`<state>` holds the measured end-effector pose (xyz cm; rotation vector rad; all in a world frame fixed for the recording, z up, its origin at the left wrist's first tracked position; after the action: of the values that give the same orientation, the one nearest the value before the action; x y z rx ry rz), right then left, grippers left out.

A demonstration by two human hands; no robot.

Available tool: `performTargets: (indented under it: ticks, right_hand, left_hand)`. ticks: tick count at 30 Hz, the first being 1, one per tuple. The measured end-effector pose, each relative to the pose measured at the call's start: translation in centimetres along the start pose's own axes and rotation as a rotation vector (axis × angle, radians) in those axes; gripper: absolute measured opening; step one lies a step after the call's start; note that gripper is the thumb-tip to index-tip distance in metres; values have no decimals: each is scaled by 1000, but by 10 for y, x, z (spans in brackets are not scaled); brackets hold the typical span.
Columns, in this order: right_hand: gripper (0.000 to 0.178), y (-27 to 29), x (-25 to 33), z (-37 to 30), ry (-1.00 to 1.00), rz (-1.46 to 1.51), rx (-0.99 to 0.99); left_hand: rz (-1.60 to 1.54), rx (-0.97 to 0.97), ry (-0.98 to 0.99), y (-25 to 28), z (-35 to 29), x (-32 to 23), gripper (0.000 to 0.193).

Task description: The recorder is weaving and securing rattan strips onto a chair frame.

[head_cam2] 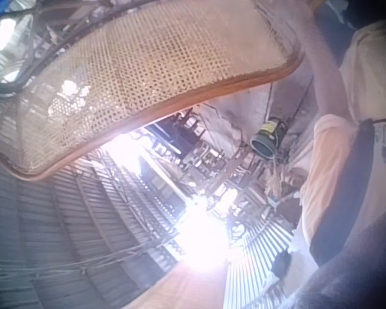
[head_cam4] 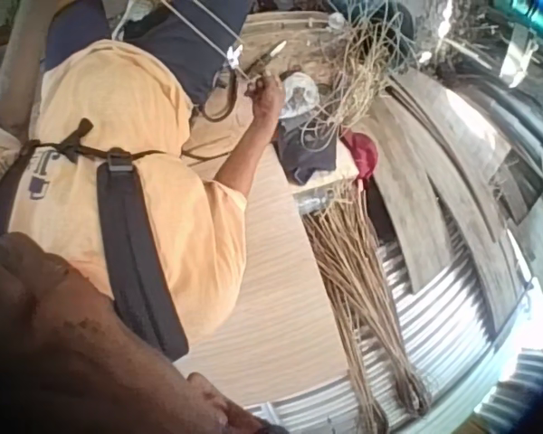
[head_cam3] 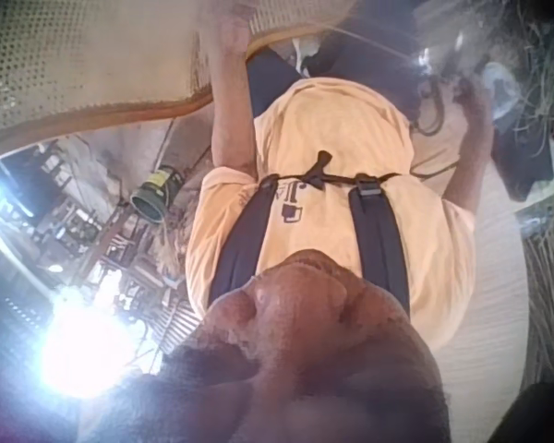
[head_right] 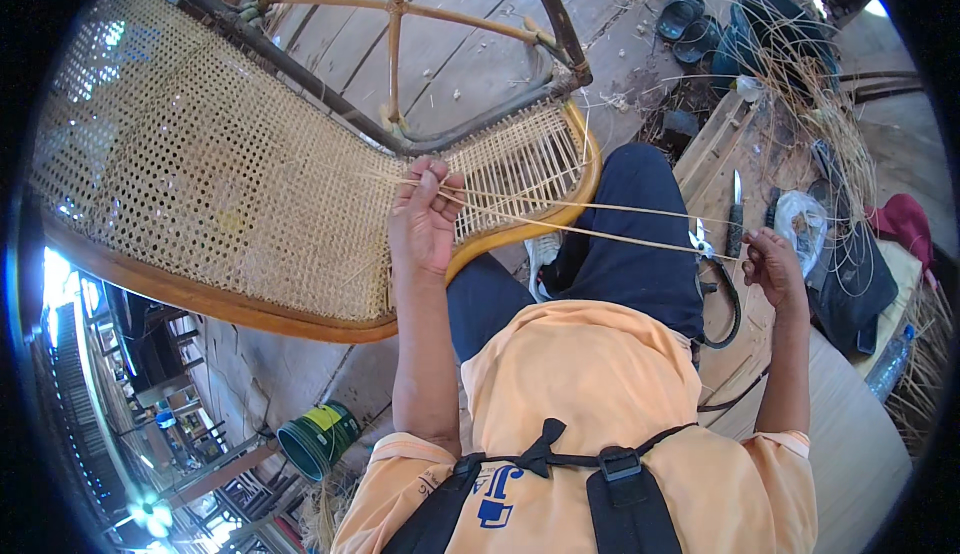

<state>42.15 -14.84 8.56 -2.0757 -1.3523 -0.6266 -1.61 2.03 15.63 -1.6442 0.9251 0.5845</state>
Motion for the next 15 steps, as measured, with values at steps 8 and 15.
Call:
performTargets:
  ticks: [8,15]
  right_hand:
    - [28,-50,68,-14,797,-696,-575]
    - [37,-246,8,4,628,-921,278]
  left_hand:
    - [12,-75,120,7,-11,39,17]
    - [-30,-35,174,-37,-26,59,25]
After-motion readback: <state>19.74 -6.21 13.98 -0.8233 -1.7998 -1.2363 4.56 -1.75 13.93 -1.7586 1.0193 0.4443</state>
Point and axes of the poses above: each hand's wrist, its own z-axis towards the middle knuckle, its own y-axis out of the back of the hand, x = y × z, the point moved 1 cm from there along z, towards the middle knuckle, and after that the axes turned 8 degrees about x, right-handed, at the moved point
